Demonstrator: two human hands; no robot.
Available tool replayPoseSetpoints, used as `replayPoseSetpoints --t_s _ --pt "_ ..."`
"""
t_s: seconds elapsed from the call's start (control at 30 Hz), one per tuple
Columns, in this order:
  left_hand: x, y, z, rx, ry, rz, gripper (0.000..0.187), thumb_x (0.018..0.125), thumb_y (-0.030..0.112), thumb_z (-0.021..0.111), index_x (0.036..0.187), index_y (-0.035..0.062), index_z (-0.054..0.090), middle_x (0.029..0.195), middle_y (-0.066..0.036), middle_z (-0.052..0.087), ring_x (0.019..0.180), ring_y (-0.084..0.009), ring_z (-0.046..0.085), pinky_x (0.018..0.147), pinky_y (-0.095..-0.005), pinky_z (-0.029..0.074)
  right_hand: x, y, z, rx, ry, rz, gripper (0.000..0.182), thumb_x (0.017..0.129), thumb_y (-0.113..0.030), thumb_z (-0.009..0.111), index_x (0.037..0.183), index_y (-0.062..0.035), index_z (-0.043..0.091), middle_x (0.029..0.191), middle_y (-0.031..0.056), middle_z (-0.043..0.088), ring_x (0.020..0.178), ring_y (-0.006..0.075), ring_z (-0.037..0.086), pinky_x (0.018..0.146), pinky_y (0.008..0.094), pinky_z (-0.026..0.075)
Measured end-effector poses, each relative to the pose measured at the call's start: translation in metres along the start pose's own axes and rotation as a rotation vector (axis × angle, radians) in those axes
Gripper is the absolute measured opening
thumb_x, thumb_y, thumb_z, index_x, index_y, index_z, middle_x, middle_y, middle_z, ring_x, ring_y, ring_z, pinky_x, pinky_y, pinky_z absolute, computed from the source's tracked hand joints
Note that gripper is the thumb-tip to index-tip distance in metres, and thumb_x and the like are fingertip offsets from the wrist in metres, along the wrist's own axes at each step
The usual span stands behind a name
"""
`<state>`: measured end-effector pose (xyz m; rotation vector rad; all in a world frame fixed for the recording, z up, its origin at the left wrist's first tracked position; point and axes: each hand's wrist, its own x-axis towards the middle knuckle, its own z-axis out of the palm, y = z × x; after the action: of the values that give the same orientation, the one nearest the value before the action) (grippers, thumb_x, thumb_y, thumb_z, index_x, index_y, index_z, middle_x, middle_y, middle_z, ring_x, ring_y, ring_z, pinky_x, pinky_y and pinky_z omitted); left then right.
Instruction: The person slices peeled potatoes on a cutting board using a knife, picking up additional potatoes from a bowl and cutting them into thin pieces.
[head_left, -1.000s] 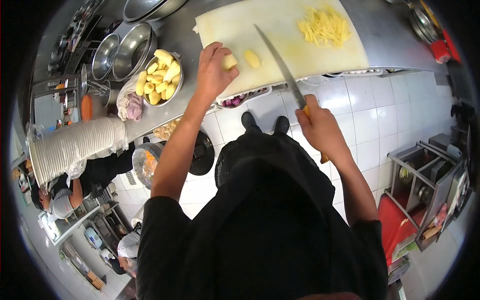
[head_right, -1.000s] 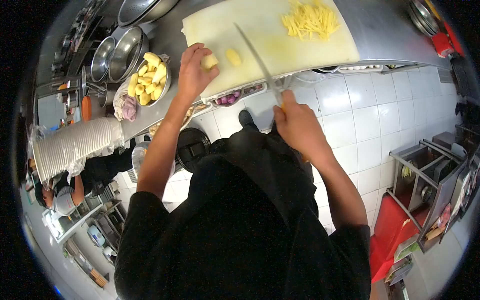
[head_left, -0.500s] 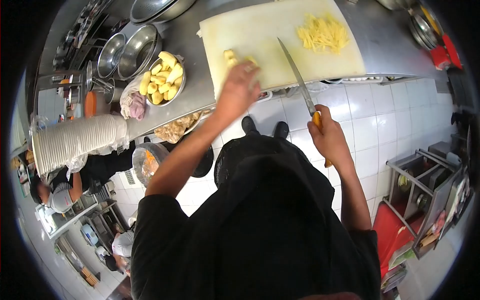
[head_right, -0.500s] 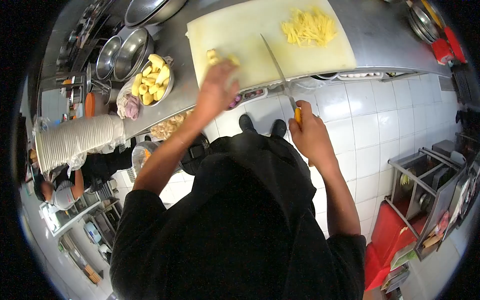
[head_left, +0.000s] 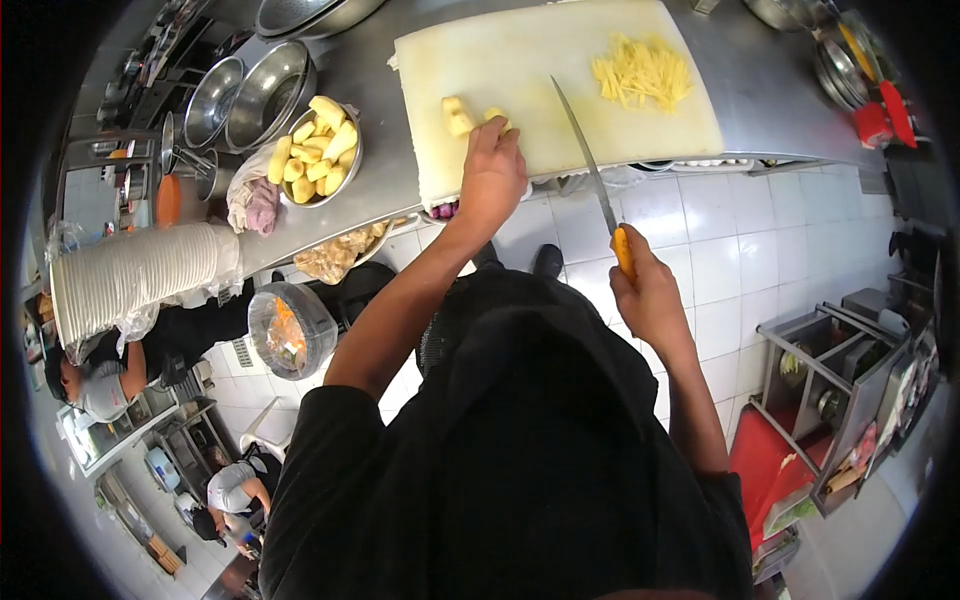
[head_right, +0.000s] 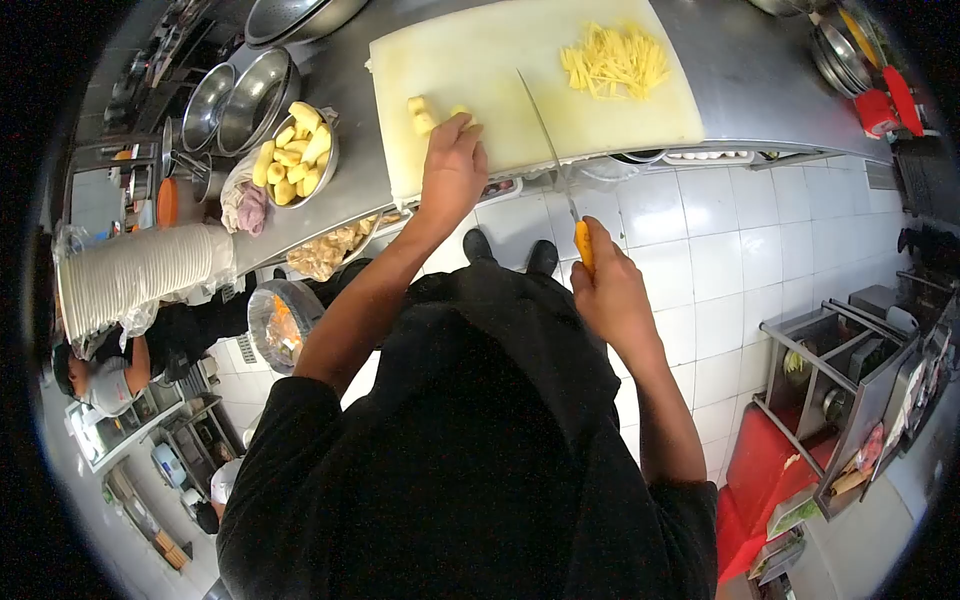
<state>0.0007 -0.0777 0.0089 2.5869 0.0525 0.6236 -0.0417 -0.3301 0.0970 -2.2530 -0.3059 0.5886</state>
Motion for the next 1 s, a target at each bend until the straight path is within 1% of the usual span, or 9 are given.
replayPoseSetpoints --t_s 0.17,0.27,0.37,0.57,0.67,0.77,0.8,0.87,1.0 --pt "0.001 0.009 -0.004 0.112 0.023 0.052 0.032 0.078 -0.004 0.062 0.109 -0.0098 0.064 0.124 -0.026 0.055 0.114 -0.0407 0.054 0.098 -0.0438 0.047 -0.002 -0.002 -0.001 0.02 -0.017 0.007 0.055 0.087 -0.003 0.06 0.139 -0.0033 0.042 0.114 0.0307 0.063 0.103 0.0475 0.062 0.089 0.0497 0.051" --pt "0.006 0.014 -0.006 0.204 -0.048 0.018 0.038 0.075 -0.006 0.061 0.112 -0.0123 0.061 0.126 -0.029 0.053 0.117 -0.0428 0.052 0.102 -0.0441 0.045 -0.003 -0.003 0.0 0.045 -0.025 0.027 0.055 0.088 -0.004 0.06 0.14 -0.0034 0.041 0.113 0.0316 0.063 0.103 0.0481 0.062 0.089 0.0496 0.051" --pt "0.01 0.015 -0.007 0.199 -0.167 -0.027 0.044 0.072 -0.007 0.061 0.115 -0.0135 0.059 0.127 -0.03 0.052 0.118 -0.0435 0.051 0.104 -0.0445 0.044 -0.004 0.0 0.002 0.048 -0.013 0.017 0.055 0.089 -0.004 0.06 0.14 -0.0032 0.041 0.113 0.0322 0.063 0.103 0.0485 0.062 0.088 0.0497 0.051" --pt "0.012 0.019 0.002 0.067 -0.137 -0.027 0.043 0.07 -0.007 0.061 0.113 -0.0112 0.062 0.127 -0.028 0.055 0.116 -0.0418 0.053 0.102 -0.0432 0.045 -0.005 -0.003 -0.001 0.074 -0.001 0.058 0.057 0.088 -0.002 0.06 0.141 -0.0014 0.04 0.113 0.0326 0.063 0.103 0.0488 0.062 0.088 0.0491 0.051" --pt "0.012 0.024 0.015 0.018 -0.093 0.031 0.041 0.07 -0.007 0.062 0.111 -0.0102 0.063 0.123 -0.026 0.058 0.113 -0.0405 0.055 0.099 -0.0423 0.047 -0.007 -0.001 -0.002 0.047 0.007 0.036 0.057 0.088 -0.001 0.059 0.142 -0.0006 0.039 0.113 0.0326 0.063 0.102 0.0484 0.062 0.087 0.0486 0.051" --pt "0.017 0.026 0.025 -0.034 -0.067 0.126 0.037 0.073 -0.006 0.062 0.11 -0.0095 0.063 0.12 -0.024 0.061 0.11 -0.0392 0.057 0.097 -0.0421 0.048 -0.005 0.005 -0.004 -0.015 0.021 -0.02 0.057 0.089 -0.002 0.058 0.142 -0.0006 0.039 0.111 0.0326 0.063 0.1 0.0481 0.063 0.086 0.0489 0.052" --pt "0.019 0.025 0.026 -0.078 -0.069 0.123 0.034 0.075 -0.006 0.062 0.108 -0.0081 0.064 0.118 -0.023 0.062 0.109 -0.0386 0.057 0.096 -0.0422 0.049 -0.005 0.005 -0.005 -0.037 0.026 -0.041 0.057 0.089 -0.002 0.057 0.142 -0.0008 0.039 0.11 0.0326 0.063 0.099 0.048 0.063 0.085 0.0491 0.052" --pt "0.022 0.024 0.026 -0.165 -0.074 0.121 0.028 0.077 -0.004 0.063 0.106 -0.0054 0.066 0.115 -0.022 0.064 0.107 -0.0373 0.058 0.094 -0.0422 0.049 -0.005 -0.001 -0.01 -0.083 -0.002 -0.003 0.057 0.09 -0.003 0.056 0.144 -0.0019 0.037 0.106 0.0321 0.064 0.096 0.0481 0.064 0.084 0.05 0.052" --pt "0.025 0.017 0.017 -0.234 0.028 0.064 0.015 0.083 0.002 0.065 0.096 -0.0006 0.071 0.107 -0.015 0.067 0.1 -0.0338 0.06 0.09 -0.04 0.051 -0.004 -0.008 -0.013 -0.171 0.003 -0.017 0.059 0.093 -0.005 0.053 0.148 -0.0048 0.032 0.098 0.0309 0.066 0.089 0.0484 0.065 0.082 0.0521 0.051"
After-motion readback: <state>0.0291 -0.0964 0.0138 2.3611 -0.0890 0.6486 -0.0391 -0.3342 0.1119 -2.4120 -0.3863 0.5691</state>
